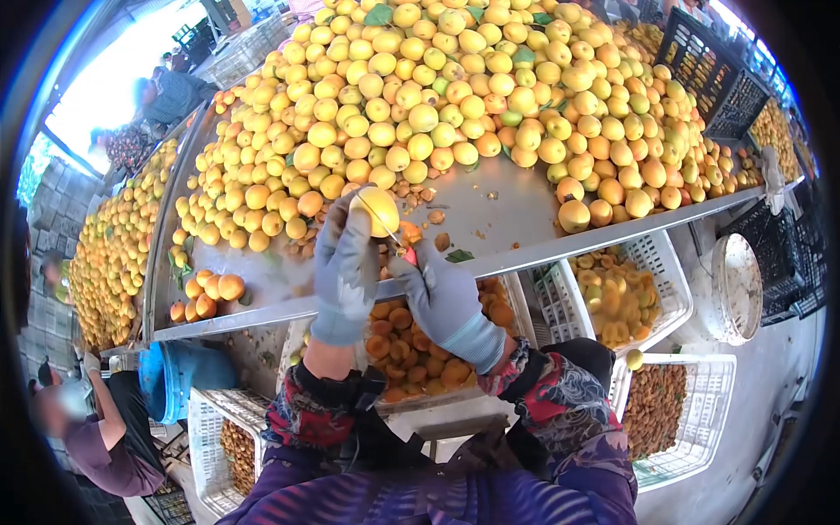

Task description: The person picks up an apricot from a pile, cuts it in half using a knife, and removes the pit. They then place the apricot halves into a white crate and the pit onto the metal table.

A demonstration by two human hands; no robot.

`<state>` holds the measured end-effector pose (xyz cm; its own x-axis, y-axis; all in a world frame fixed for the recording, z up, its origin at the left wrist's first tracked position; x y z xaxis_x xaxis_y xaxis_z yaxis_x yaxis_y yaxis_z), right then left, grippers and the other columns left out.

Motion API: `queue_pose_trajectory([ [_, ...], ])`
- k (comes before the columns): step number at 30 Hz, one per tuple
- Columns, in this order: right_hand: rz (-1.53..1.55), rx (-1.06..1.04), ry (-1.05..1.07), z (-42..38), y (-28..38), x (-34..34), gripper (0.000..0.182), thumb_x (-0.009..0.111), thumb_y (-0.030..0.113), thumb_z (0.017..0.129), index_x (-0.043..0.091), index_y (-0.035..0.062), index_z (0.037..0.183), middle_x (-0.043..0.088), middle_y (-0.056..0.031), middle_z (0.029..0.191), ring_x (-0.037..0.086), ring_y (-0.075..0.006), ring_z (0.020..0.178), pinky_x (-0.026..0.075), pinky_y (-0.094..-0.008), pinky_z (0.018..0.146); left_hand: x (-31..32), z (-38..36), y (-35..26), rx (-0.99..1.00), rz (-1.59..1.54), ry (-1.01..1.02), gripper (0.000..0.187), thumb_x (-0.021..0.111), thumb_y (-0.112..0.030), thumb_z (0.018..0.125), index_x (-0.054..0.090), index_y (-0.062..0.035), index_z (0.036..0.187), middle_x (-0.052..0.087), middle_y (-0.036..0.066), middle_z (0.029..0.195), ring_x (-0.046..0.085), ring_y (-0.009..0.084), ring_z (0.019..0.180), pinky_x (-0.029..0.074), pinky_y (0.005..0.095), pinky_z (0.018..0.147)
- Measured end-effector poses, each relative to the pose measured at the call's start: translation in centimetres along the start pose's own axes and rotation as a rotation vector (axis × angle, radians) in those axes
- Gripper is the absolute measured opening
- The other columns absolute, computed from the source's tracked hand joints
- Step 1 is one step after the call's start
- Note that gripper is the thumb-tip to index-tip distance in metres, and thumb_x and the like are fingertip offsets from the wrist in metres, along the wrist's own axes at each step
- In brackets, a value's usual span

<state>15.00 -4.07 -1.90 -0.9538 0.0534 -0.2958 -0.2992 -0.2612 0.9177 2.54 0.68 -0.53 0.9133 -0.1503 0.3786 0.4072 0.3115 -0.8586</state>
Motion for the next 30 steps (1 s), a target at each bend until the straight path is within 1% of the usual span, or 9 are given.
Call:
queue_pose_trajectory([
  [5, -0.108, -0.077, 0.019, -0.2, 0.2, -0.1, 0.023, 0.057, 0.024, 0.092, 0.047, 0.0036, 0.087, 0.054, -0.0174, 0.061, 0.057, -0.0387, 0.058, 0.042, -0.0403, 0.048, 0.1, 0.0, -0.8, -0.298, -0.296, -0.085, 0.034, 0.060, -0.026, 0.092, 0.049, -0.0011, 0.113, 0.059, 0.006, 0.101, 0.057, 0.0141, 0.094, 0.047, 0.0238, 0.077],
  [9, -0.103, -0.113, -0.040, 0.0, 0.1, -0.6, 0.024, 0.059, 0.024, 0.091, 0.047, 0.0038, 0.087, 0.054, -0.0172, 0.062, 0.057, -0.0374, 0.058, 0.041, -0.0405, 0.048, 1.2, -0.1, -2.2, -0.147, -0.343, 0.025, 0.038, 0.062, -0.022, 0.090, 0.047, -0.0008, 0.119, 0.058, 0.006, 0.102, 0.056, 0.0143, 0.094, 0.048, 0.0248, 0.077],
  [11, -0.083, -0.076, -0.021, 0.1, 0.2, -0.8, 0.024, 0.059, 0.024, 0.091, 0.048, 0.0037, 0.086, 0.054, -0.0168, 0.061, 0.057, -0.0370, 0.058, 0.041, -0.0406, 0.048, 1.0, 0.0, -1.8, -0.045, 0.002, -0.043, 0.043, 0.064, -0.013, 0.087, 0.045, -0.0010, 0.124, 0.056, 0.005, 0.107, 0.056, 0.0134, 0.096, 0.048, 0.0252, 0.078],
  [13, -0.108, -0.083, -0.020, 0.1, 0.6, -0.8, 0.024, 0.059, 0.024, 0.091, 0.048, 0.0034, 0.085, 0.054, -0.0167, 0.061, 0.057, -0.0365, 0.058, 0.042, -0.0404, 0.049, 0.6, 0.3, -1.4, -0.051, -0.024, -0.039, 0.050, 0.065, -0.006, 0.084, 0.043, -0.0009, 0.128, 0.054, 0.005, 0.110, 0.054, 0.0112, 0.096, 0.047, 0.0253, 0.080],
  [16, -0.158, -0.062, 0.007, 0.2, 0.2, -0.9, 0.024, 0.059, 0.023, 0.091, 0.048, 0.0029, 0.085, 0.054, -0.0168, 0.061, 0.058, -0.0366, 0.059, 0.042, -0.0406, 0.049, 0.5, 0.2, -1.1, 0.012, -0.053, -0.107, 0.043, 0.065, -0.015, 0.087, 0.047, -0.0012, 0.123, 0.056, 0.004, 0.103, 0.055, 0.0106, 0.089, 0.048, 0.0250, 0.074],
  [19, -0.207, -0.200, -0.026, 0.2, -0.2, -0.8, 0.023, 0.060, 0.023, 0.090, 0.048, 0.0037, 0.086, 0.054, -0.0165, 0.060, 0.058, -0.0373, 0.058, 0.042, -0.0413, 0.048, -0.5, -0.1, 0.4, -0.208, -0.173, -0.123, 0.037, 0.057, -0.032, 0.093, 0.052, -0.0015, 0.113, 0.059, 0.007, 0.095, 0.059, 0.0155, 0.084, 0.049, 0.0297, 0.068],
  [21, -0.180, -0.164, -0.035, 0.0, -0.1, -0.9, 0.021, 0.060, 0.022, 0.089, 0.049, 0.0042, 0.087, 0.054, -0.0164, 0.060, 0.057, -0.0375, 0.057, 0.042, -0.0420, 0.048, -0.9, -0.2, 0.6, -0.380, -0.255, 0.049, 0.040, 0.053, -0.040, 0.094, 0.053, -0.0025, 0.107, 0.060, 0.009, 0.090, 0.059, 0.0166, 0.078, 0.049, 0.0302, 0.063],
  [25, -0.393, -0.297, -0.169, -0.4, -0.3, -0.8, 0.018, 0.060, 0.021, 0.088, 0.050, 0.0063, 0.092, 0.053, -0.0159, 0.059, 0.056, -0.0376, 0.054, 0.042, -0.0438, 0.048, 0.3, -0.1, -0.2, -0.264, -0.233, -0.015, 0.042, 0.060, -0.030, 0.091, 0.049, -0.0011, 0.120, 0.058, 0.006, 0.097, 0.057, 0.0128, 0.074, 0.049, 0.0255, 0.066],
  [30, -0.356, -0.207, -0.063, -0.2, 0.1, -1.0, 0.024, 0.061, 0.026, 0.089, 0.049, 0.0041, 0.088, 0.055, -0.0186, 0.065, 0.058, -0.0390, 0.062, 0.042, -0.0417, 0.049, -0.1, 0.0, 1.3, -0.024, -0.076, -0.162, 0.040, 0.060, -0.028, 0.091, 0.049, -0.0031, 0.120, 0.059, 0.007, 0.100, 0.060, 0.0143, 0.078, 0.053, 0.0280, 0.065],
])
Point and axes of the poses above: each hand's wrist, its own z-axis towards the middle knuckle, its own x-axis out of the palm, y = z × x, the point moved 2 cm from there along z, towards the middle knuckle
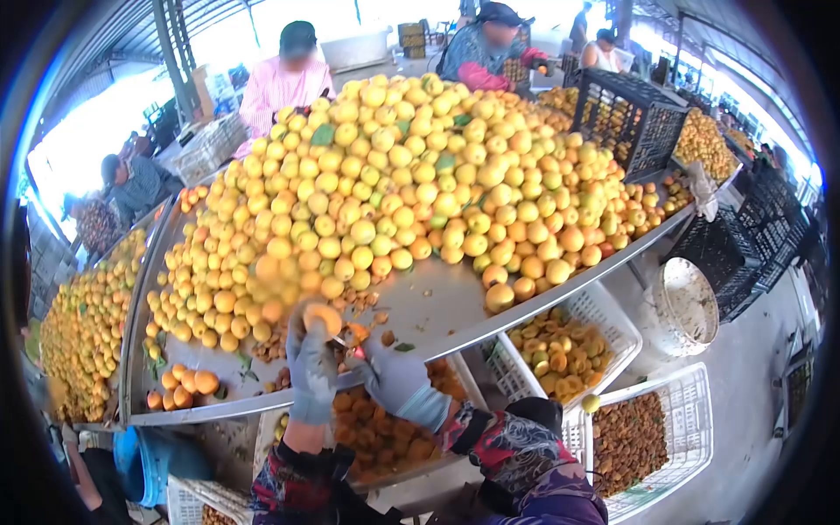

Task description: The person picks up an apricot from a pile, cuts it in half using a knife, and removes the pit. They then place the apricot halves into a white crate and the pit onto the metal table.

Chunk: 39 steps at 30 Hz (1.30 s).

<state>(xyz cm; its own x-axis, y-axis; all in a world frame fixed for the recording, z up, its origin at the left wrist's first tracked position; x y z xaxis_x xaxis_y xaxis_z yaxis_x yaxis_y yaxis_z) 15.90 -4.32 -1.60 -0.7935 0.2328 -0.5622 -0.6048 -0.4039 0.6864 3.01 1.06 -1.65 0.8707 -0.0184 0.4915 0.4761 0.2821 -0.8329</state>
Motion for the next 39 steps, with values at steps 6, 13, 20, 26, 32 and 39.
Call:
queue_pose_trajectory([
  [6, -0.036, 0.000, -0.007, -0.4, -0.7, 0.6, 0.025, 0.059, 0.028, 0.090, 0.049, 0.0051, 0.089, 0.054, -0.0169, 0.060, 0.057, -0.0383, 0.057, 0.042, -0.0432, 0.048, 0.2, -0.6, -1.0, -0.338, -0.096, 0.034, 0.035, 0.058, -0.033, 0.092, 0.052, -0.0039, 0.111, 0.059, 0.006, 0.098, 0.060, 0.0129, 0.076, 0.052, 0.0271, 0.055],
  [13, -0.049, 0.009, -0.033, -0.5, -1.2, 1.1, 0.025, 0.058, 0.028, 0.090, 0.047, 0.0065, 0.089, 0.054, -0.0168, 0.061, 0.058, -0.0382, 0.058, 0.042, -0.0441, 0.048, 0.9, -0.6, -0.3, -0.151, -0.039, -0.033, 0.036, 0.057, -0.035, 0.093, 0.053, -0.0038, 0.111, 0.058, 0.002, 0.095, 0.056, 0.0083, 0.077, 0.048, 0.0221, 0.064],
  [20, 0.017, 0.083, 0.054, -0.6, -1.4, 1.0, 0.020, 0.059, 0.023, 0.088, 0.049, 0.0049, 0.091, 0.056, -0.0194, 0.067, 0.059, -0.0388, 0.067, 0.043, -0.0437, 0.052, -0.4, -0.2, 1.0, -0.151, -0.024, 0.011, 0.037, 0.053, -0.036, 0.094, 0.055, -0.0033, 0.112, 0.059, 0.002, 0.098, 0.055, 0.0088, 0.083, 0.048, 0.0228, 0.071],
  [26, 0.294, 0.025, -0.025, -0.7, -0.9, 0.9, 0.027, 0.058, 0.024, 0.090, 0.054, 0.0026, 0.107, 0.063, -0.0198, 0.079, 0.062, -0.0393, 0.072, 0.047, -0.0423, 0.057, 0.6, -0.8, -0.1, -0.142, 0.120, -0.080, 0.041, 0.048, -0.044, 0.095, 0.058, -0.0061, 0.107, 0.062, 0.003, 0.088, 0.061, 0.0141, 0.074, 0.050, 0.0276, 0.061],
  [32, 0.369, 0.126, 0.113, 0.1, -0.4, 0.8, 0.026, 0.056, 0.025, 0.093, 0.053, 0.0007, 0.102, 0.061, -0.0182, 0.073, 0.063, -0.0358, 0.070, 0.046, -0.0381, 0.058, 0.7, -0.7, -0.4, -0.207, -0.050, -0.026, 0.045, 0.044, -0.047, 0.096, 0.056, -0.0038, 0.099, 0.058, 0.003, 0.082, 0.055, 0.0120, 0.073, 0.047, 0.0261, 0.067],
  [39, 0.608, 0.206, 0.111, -0.4, 0.4, 0.3, 0.019, 0.060, 0.016, 0.091, 0.052, 0.0001, 0.087, 0.051, -0.0066, 0.062, 0.048, -0.0116, 0.057, 0.041, -0.0268, 0.055, 0.7, -1.1, -1.1, -0.247, 0.045, 0.066, 0.044, 0.043, -0.045, 0.097, 0.055, -0.0039, 0.107, 0.058, 0.000, 0.090, 0.054, 0.0070, 0.076, 0.046, 0.0213, 0.066],
])
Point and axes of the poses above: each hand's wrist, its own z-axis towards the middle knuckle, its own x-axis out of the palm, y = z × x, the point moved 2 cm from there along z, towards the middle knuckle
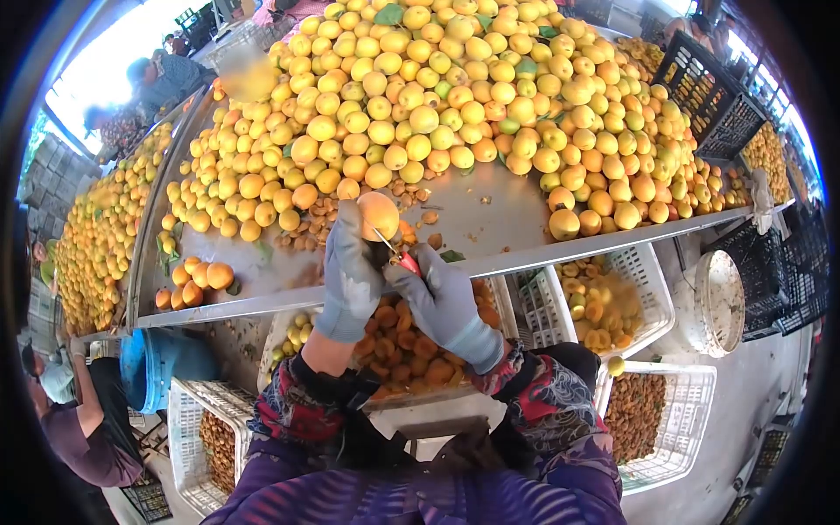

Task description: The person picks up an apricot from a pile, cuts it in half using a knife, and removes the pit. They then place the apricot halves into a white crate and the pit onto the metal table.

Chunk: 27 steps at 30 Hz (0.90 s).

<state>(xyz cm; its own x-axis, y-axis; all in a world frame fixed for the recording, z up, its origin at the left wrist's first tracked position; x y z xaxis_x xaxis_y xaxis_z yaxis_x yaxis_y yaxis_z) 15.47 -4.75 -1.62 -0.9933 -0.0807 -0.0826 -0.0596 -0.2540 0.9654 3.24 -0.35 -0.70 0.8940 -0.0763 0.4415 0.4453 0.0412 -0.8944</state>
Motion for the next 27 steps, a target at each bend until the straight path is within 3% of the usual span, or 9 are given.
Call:
queue_pose_trajectory([
  [2, -0.023, -0.024, -0.009, -0.1, 0.2, 0.0, 0.017, 0.060, 0.014, 0.091, 0.052, 0.0002, 0.087, 0.049, -0.0048, 0.061, 0.045, -0.0095, 0.058, 0.040, -0.0259, 0.054, 0.2, 0.1, 0.2, 0.032, -0.032, -0.036, 0.056, 0.042, -0.059, 0.092, 0.054, -0.0041, 0.096, 0.057, 0.004, 0.080, 0.054, 0.0126, 0.071, 0.046, 0.0265, 0.064],
  [8, 0.052, 0.044, -0.033, -0.7, 0.5, 0.8, 0.014, 0.059, 0.011, 0.091, 0.051, 0.0006, 0.084, 0.048, -0.0006, 0.061, 0.042, -0.0054, 0.058, 0.036, -0.0226, 0.052, 0.1, -0.1, 0.7, -0.085, -0.153, -0.039, 0.059, 0.041, -0.061, 0.092, 0.055, -0.0038, 0.099, 0.059, 0.005, 0.083, 0.056, 0.0141, 0.073, 0.048, 0.0278, 0.066],
  [12, 0.121, -0.081, -0.104, -0.7, 0.9, 1.4, 0.016, 0.056, 0.014, 0.094, 0.051, 0.0002, 0.086, 0.045, 0.0010, 0.062, 0.040, -0.0034, 0.059, 0.034, -0.0205, 0.051, -0.3, -0.6, 1.7, -0.179, -0.257, -0.043, 0.047, 0.046, -0.048, 0.095, 0.056, -0.0026, 0.104, 0.061, 0.006, 0.094, 0.057, 0.0099, 0.072, 0.047, 0.0239, 0.058],
  [14, 0.311, -0.012, -0.162, 0.4, 1.2, -0.2, 0.020, 0.057, 0.020, 0.094, 0.053, -0.0002, 0.094, 0.046, 0.0005, 0.065, 0.041, -0.0043, 0.059, 0.037, -0.0214, 0.052, -0.5, 0.1, 2.5, -0.201, -0.131, 0.022, 0.056, 0.040, -0.060, 0.092, 0.057, -0.0063, 0.095, 0.058, 0.004, 0.078, 0.054, 0.0124, 0.066, 0.045, 0.0266, 0.056],
  [16, -0.086, -0.123, -0.180, 1.8, 3.1, -2.1, 0.027, 0.060, 0.024, 0.092, 0.054, -0.0001, 0.104, 0.051, -0.0009, 0.070, 0.045, -0.0051, 0.064, 0.039, -0.0216, 0.055, 0.2, -0.3, 1.2, -0.252, -0.058, 0.025, 0.057, 0.036, -0.059, 0.094, 0.058, -0.0068, 0.096, 0.057, 0.003, 0.074, 0.051, 0.0099, 0.061, 0.039, 0.0233, 0.051],
  [19, -0.002, -0.114, -0.111, 2.4, 0.5, -2.3, 0.034, 0.061, 0.026, 0.092, 0.053, -0.0004, 0.111, 0.056, -0.0025, 0.078, 0.048, -0.0052, 0.072, 0.043, -0.0222, 0.062, -0.2, -0.5, 1.8, -0.058, 0.238, 0.095, 0.040, 0.041, -0.034, 0.100, 0.056, 0.0023, 0.109, 0.059, 0.003, 0.096, 0.049, 0.0082, 0.086, 0.041, 0.0222, 0.078],
  [20, 0.017, -0.099, -0.093, 2.5, -0.2, -2.1, 0.035, 0.062, 0.026, 0.091, 0.053, -0.0003, 0.113, 0.057, -0.0027, 0.082, 0.049, -0.0049, 0.075, 0.043, -0.0221, 0.065, 0.3, -0.7, 1.8, -0.068, 0.238, 0.101, 0.040, 0.041, -0.034, 0.100, 0.056, 0.0023, 0.109, 0.059, 0.003, 0.096, 0.049, 0.0082, 0.086, 0.041, 0.0222, 0.078],
  [23, 0.247, -0.082, -0.074, 2.7, 0.3, -2.2, 0.036, 0.064, 0.025, 0.090, 0.053, 0.0013, 0.115, 0.058, -0.0012, 0.094, 0.051, -0.0066, 0.085, 0.045, -0.0228, 0.075, 1.9, -1.4, 0.8, 0.242, 0.404, 0.165, 0.034, 0.040, -0.023, 0.100, 0.049, 0.0023, 0.120, 0.059, 0.006, 0.096, 0.053, 0.0119, 0.091, 0.042, 0.0234, 0.082],
  [27, 0.397, -0.092, -0.030, 2.6, 0.5, -1.4, 0.035, 0.066, 0.017, 0.088, 0.053, 0.0018, 0.117, 0.059, -0.0011, 0.103, 0.054, -0.0084, 0.093, 0.046, -0.0238, 0.083, 2.2, -1.1, 0.6, 0.404, 0.471, 0.132, 0.030, 0.040, -0.019, 0.100, 0.051, 0.0024, 0.117, 0.059, 0.008, 0.097, 0.053, 0.0122, 0.089, 0.043, 0.0237, 0.080],
])
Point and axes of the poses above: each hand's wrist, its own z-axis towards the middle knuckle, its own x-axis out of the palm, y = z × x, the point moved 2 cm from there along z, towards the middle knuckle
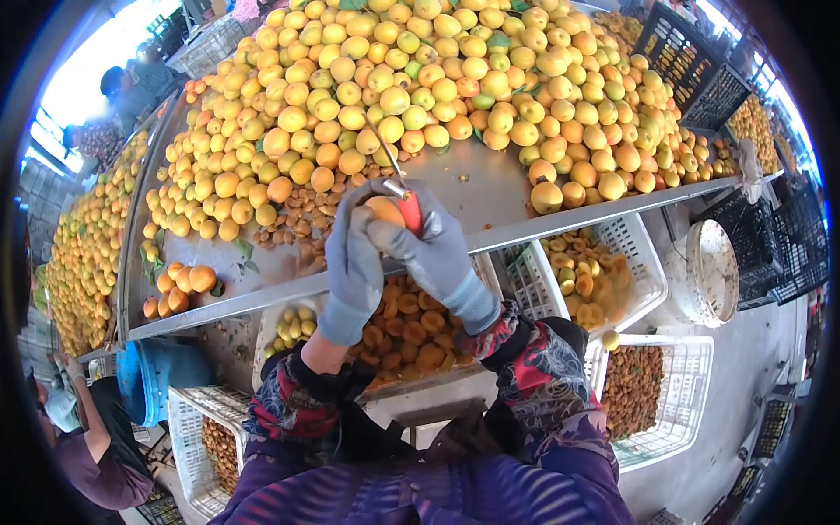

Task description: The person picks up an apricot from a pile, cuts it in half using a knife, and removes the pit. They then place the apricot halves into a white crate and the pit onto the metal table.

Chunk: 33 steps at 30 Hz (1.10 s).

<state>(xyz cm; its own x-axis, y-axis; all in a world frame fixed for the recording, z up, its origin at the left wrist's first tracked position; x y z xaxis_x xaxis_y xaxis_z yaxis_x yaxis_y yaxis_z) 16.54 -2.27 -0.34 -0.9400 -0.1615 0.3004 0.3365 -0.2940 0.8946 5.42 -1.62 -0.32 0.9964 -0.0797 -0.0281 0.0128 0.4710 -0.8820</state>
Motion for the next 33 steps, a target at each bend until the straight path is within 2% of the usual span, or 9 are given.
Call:
queue_pose_trajectory([
  [6, -0.049, -0.012, -0.022, -0.2, -0.3, 1.0, 0.039, 0.070, 0.012, 0.084, 0.053, 0.0024, 0.118, 0.060, -0.0013, 0.100, 0.056, -0.0092, 0.089, 0.048, -0.0239, 0.078, -0.8, -0.5, 1.5, -0.032, -0.025, -0.101, 0.027, 0.042, -0.024, 0.100, 0.054, -0.0001, 0.106, 0.055, 0.004, 0.087, 0.052, 0.0116, 0.079, 0.044, 0.0246, 0.072],
  [9, -0.518, -0.290, 0.041, -0.2, 0.3, 0.2, 0.034, 0.069, 0.010, 0.084, 0.055, 0.0001, 0.112, 0.063, -0.0024, 0.090, 0.059, -0.0087, 0.078, 0.050, -0.0241, 0.070, -0.4, -0.7, 1.9, -0.230, -0.332, -0.139, 0.032, 0.048, -0.035, 0.097, 0.056, -0.0042, 0.102, 0.056, 0.002, 0.087, 0.054, 0.0120, 0.077, 0.046, 0.0260, 0.068],
  [11, -0.269, -0.072, 0.126, -0.4, 0.2, -0.3, 0.026, 0.070, 0.008, 0.082, 0.057, -0.0006, 0.103, 0.064, -0.0049, 0.079, 0.060, -0.0084, 0.066, 0.051, -0.0236, 0.059, -0.1, -0.2, -0.2, -0.825, -0.721, -0.431, 0.044, 0.050, -0.051, 0.092, 0.057, -0.0078, 0.097, 0.058, 0.002, 0.083, 0.055, 0.0120, 0.070, 0.045, 0.0275, 0.059],
  [12, 0.112, 0.199, 0.035, -0.4, 0.6, 0.4, 0.024, 0.062, 0.025, 0.089, 0.059, 0.0014, 0.092, 0.064, -0.0072, 0.072, 0.057, -0.0086, 0.053, 0.046, -0.0218, 0.047, -1.6, -0.7, 1.3, -0.943, -0.770, -0.131, 0.049, 0.042, -0.050, 0.094, 0.058, -0.0050, 0.105, 0.061, 0.006, 0.085, 0.055, 0.0148, 0.069, 0.045, 0.0300, 0.054],
  [16, 0.270, 0.385, 0.032, 0.0, 0.1, -2.8, 0.055, 0.034, 0.054, 0.095, 0.057, 0.0051, 0.085, 0.062, -0.0064, 0.068, 0.041, -0.0091, 0.040, 0.031, -0.0216, 0.036, -2.1, -0.5, 1.3, -0.736, -0.855, 0.150, 0.050, 0.038, -0.048, 0.097, 0.060, -0.0031, 0.099, 0.062, 0.007, 0.078, 0.054, 0.0134, 0.064, 0.043, 0.0284, 0.055],
  [19, 0.405, 0.399, 0.024, -0.3, 0.5, -3.2, 0.054, 0.039, 0.054, 0.094, 0.058, 0.0051, 0.083, 0.062, -0.0060, 0.067, 0.041, -0.0093, 0.039, 0.033, -0.0226, 0.036, -2.1, -0.8, -0.3, -0.633, -0.473, 0.199, 0.042, 0.050, -0.044, 0.093, 0.059, -0.0035, 0.100, 0.060, 0.005, 0.076, 0.055, 0.0112, 0.066, 0.043, 0.0239, 0.058],
  [20, 0.405, 0.393, 0.014, -0.3, 0.5, -3.4, 0.054, 0.039, 0.054, 0.094, 0.058, 0.0051, 0.083, 0.062, -0.0060, 0.067, 0.041, -0.0093, 0.039, 0.033, -0.0226, 0.036, -2.2, -0.9, 0.7, -0.581, -0.368, 0.217, 0.032, 0.056, -0.025, 0.093, 0.055, -0.0002, 0.113, 0.059, 0.005, 0.087, 0.054, 0.0092, 0.076, 0.043, 0.0219, 0.068],
  [24, 0.307, 0.445, 0.054, -0.8, -0.5, -3.5, 0.054, 0.037, 0.054, 0.094, 0.059, 0.0048, 0.086, 0.061, -0.0055, 0.066, 0.044, -0.0101, 0.040, 0.035, -0.0233, 0.037, -0.9, -1.4, -0.6, -0.425, -0.494, 0.105, 0.044, 0.058, -0.006, 0.089, 0.042, -0.0003, 0.130, 0.053, 0.006, 0.101, 0.052, 0.0098, 0.082, 0.044, 0.0246, 0.074],
  [33, -0.016, 0.217, -0.286, 0.0, 0.9, -2.7, 0.033, 0.049, 0.035, 0.094, 0.056, 0.0022, 0.095, 0.049, -0.0003, 0.055, 0.041, -0.0106, 0.037, 0.033, -0.0229, 0.036, -1.6, -0.6, 0.9, -0.351, -0.319, 0.089, 0.040, 0.063, -0.003, 0.082, 0.052, -0.0032, 0.120, 0.053, 0.003, 0.105, 0.052, 0.0104, 0.090, 0.046, 0.0227, 0.081],
])
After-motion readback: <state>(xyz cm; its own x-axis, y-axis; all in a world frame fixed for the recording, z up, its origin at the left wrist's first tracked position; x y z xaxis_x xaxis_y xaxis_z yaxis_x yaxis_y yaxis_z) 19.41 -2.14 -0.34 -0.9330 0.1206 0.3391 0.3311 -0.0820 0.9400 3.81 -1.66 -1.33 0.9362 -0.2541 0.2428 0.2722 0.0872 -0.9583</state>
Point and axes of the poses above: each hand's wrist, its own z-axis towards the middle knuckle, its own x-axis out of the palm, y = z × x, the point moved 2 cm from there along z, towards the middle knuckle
